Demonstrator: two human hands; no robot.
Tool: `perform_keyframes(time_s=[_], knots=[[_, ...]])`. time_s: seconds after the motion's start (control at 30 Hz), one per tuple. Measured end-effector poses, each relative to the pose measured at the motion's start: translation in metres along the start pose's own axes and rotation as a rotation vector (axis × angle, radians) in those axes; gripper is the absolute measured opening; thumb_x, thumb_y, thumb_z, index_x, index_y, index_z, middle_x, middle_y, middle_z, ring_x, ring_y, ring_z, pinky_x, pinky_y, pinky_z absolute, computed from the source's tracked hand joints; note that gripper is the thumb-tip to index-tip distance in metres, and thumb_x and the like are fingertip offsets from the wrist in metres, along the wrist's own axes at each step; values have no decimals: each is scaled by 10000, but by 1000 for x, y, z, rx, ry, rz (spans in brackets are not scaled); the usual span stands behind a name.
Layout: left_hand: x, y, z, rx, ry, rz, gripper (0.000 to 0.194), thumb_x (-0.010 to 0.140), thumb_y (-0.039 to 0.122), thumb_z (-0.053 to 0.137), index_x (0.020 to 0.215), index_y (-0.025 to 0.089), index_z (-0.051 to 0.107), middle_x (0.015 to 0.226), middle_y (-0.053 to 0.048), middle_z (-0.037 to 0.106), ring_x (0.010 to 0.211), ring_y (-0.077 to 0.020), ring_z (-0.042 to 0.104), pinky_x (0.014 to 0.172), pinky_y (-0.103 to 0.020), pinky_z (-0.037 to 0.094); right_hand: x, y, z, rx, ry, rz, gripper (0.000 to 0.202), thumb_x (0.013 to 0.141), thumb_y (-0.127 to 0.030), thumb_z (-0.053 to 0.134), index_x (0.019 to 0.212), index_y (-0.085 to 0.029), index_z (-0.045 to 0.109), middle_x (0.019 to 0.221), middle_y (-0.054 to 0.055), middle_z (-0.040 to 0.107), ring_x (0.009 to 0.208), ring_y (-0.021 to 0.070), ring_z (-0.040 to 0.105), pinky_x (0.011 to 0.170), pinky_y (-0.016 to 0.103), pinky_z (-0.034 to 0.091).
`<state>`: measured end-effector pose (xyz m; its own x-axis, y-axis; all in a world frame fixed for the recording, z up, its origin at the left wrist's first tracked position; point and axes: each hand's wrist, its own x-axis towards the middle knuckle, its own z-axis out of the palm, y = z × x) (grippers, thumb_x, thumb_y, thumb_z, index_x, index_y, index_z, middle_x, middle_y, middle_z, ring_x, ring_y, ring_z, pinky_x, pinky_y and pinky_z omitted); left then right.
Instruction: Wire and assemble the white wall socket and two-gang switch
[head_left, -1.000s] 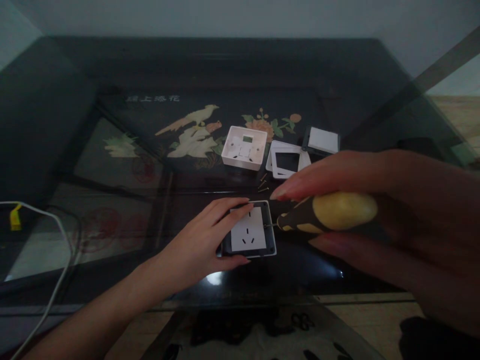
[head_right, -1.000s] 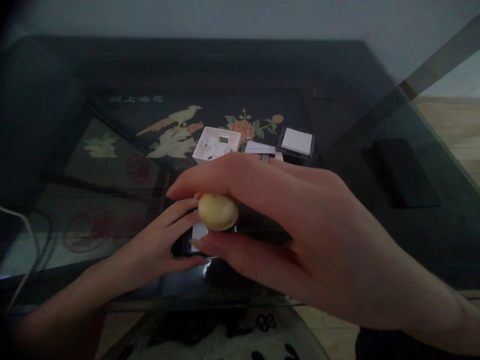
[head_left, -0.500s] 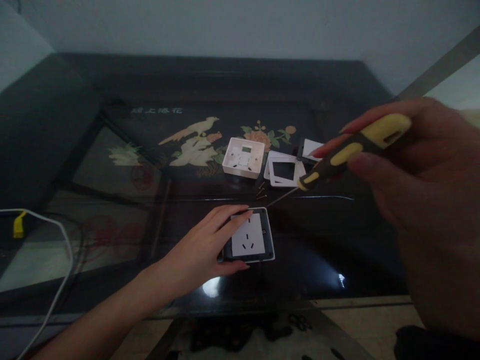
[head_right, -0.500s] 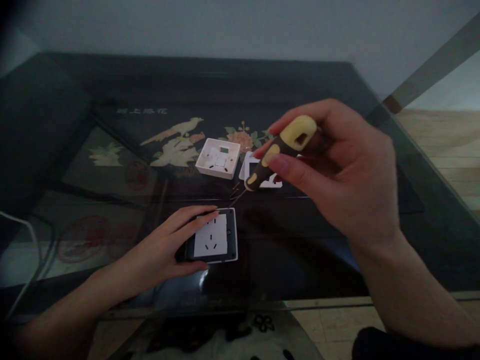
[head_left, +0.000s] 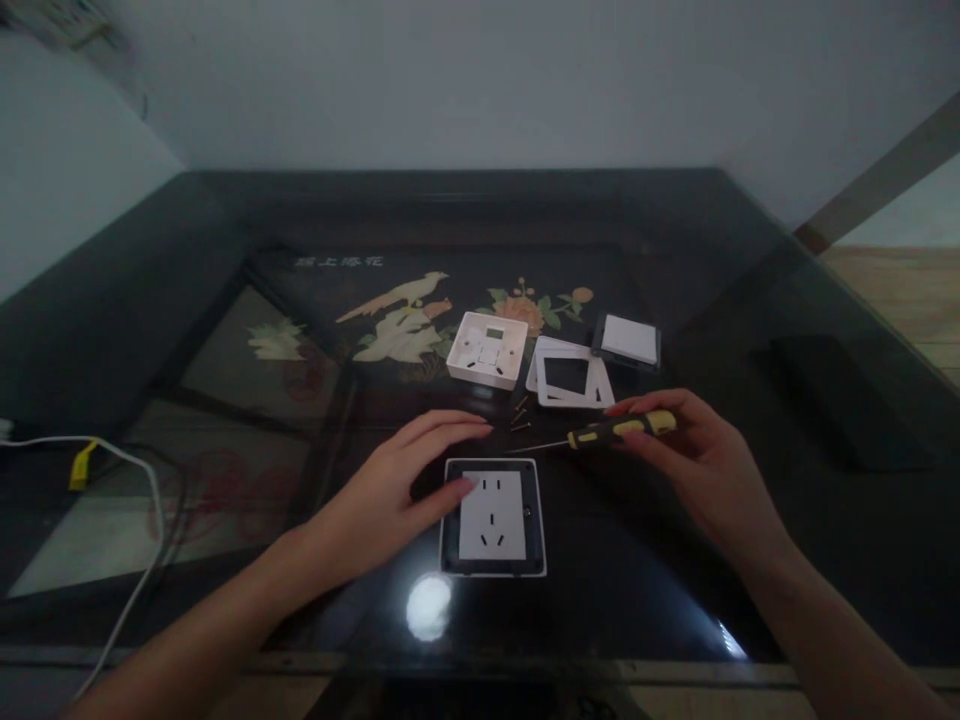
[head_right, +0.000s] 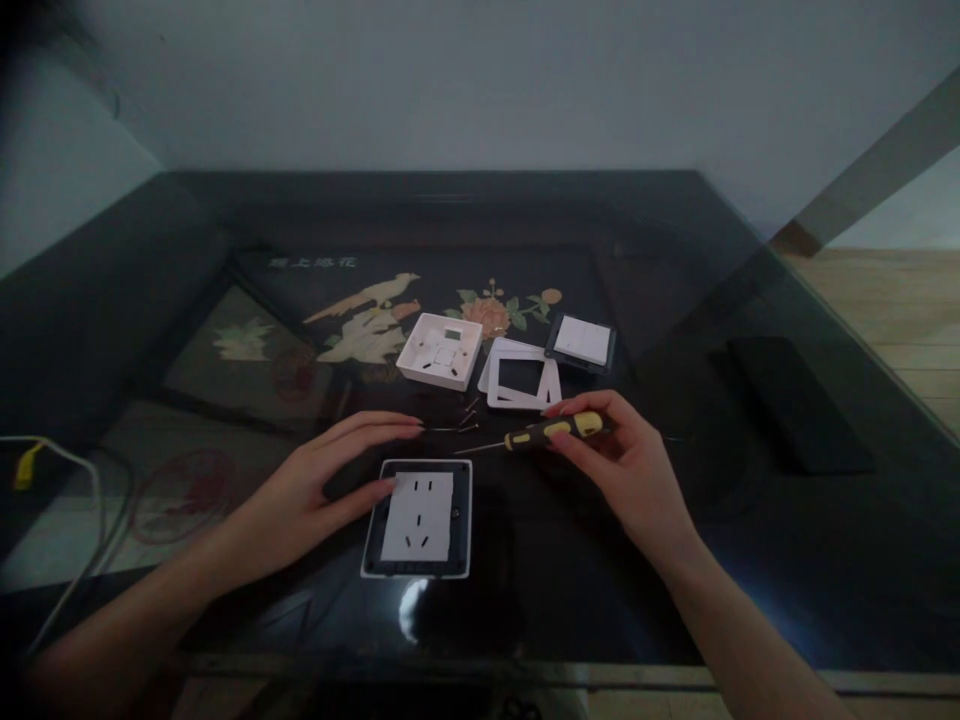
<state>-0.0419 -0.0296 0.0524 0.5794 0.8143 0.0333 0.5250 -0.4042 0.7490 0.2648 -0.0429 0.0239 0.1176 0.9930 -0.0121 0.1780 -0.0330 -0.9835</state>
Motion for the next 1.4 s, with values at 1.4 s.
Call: perform_keyframes(time_s=[1.4], knots=[[-10, -9, 2, -395, 224, -215, 91, 795, 213, 727, 880, 194, 755, 780, 1, 725, 662, -117, 601, 597, -216, 450, -16, -7, 30, -730, -229, -712, 159, 929, -205, 610, 1086, -187, 627, 1057, 97, 662, 979, 205, 637, 870, 368, 570]])
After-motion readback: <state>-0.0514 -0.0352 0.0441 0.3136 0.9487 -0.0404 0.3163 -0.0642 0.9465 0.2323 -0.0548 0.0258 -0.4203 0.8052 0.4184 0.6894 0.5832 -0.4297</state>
